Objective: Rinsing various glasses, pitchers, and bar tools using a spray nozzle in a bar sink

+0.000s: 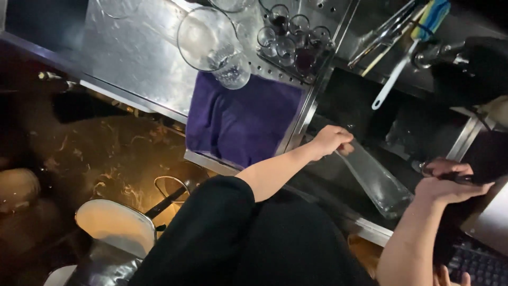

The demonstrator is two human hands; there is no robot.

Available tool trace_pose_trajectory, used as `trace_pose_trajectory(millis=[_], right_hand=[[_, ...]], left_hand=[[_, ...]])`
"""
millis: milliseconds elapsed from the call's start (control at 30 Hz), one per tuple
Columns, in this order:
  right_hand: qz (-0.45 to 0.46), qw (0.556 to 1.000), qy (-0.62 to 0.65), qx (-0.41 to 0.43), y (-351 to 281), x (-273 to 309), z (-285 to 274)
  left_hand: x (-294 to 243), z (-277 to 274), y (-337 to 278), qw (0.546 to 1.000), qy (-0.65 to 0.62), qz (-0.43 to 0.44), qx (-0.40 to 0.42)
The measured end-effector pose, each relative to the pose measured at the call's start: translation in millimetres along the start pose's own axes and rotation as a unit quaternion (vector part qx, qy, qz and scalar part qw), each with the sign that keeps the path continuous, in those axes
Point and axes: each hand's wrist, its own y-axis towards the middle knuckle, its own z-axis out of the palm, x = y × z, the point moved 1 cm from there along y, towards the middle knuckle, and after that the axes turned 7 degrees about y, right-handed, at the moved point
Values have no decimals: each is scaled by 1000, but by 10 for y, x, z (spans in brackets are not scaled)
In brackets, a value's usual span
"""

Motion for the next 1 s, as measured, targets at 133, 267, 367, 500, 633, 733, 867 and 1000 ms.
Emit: trace_pose_trajectory(millis=[133, 267, 367, 500, 633, 733, 867, 1000], right_hand=[[71, 997, -37, 6, 96, 46, -119], [119, 991, -53, 23, 39, 148, -24], [96, 985, -87, 113, 16, 166, -84], [127, 978, -127, 105, -3, 240, -40], [142, 974, -134, 116, 36, 220, -95], [135, 977, -124, 111, 23, 212, -62], [144, 984, -59, 87, -69, 215, 78], [109, 980, -55, 158, -264, 155, 58]], left_hand=[[-100, -64, -99, 997, -23, -54, 58], [-101, -115, -122, 992, -51, -48, 109], [-92, -96, -113, 988, -72, -54, 126], [-94, -79, -52, 989, -68, -69, 108], [-317, -108, -137, 993, -53, -22, 105], [-566, -100, -309, 994, 57, 33, 88], [-629, 62, -386, 942, 292, 120, 113], [-138, 485, -164, 863, 452, 197, 115]])
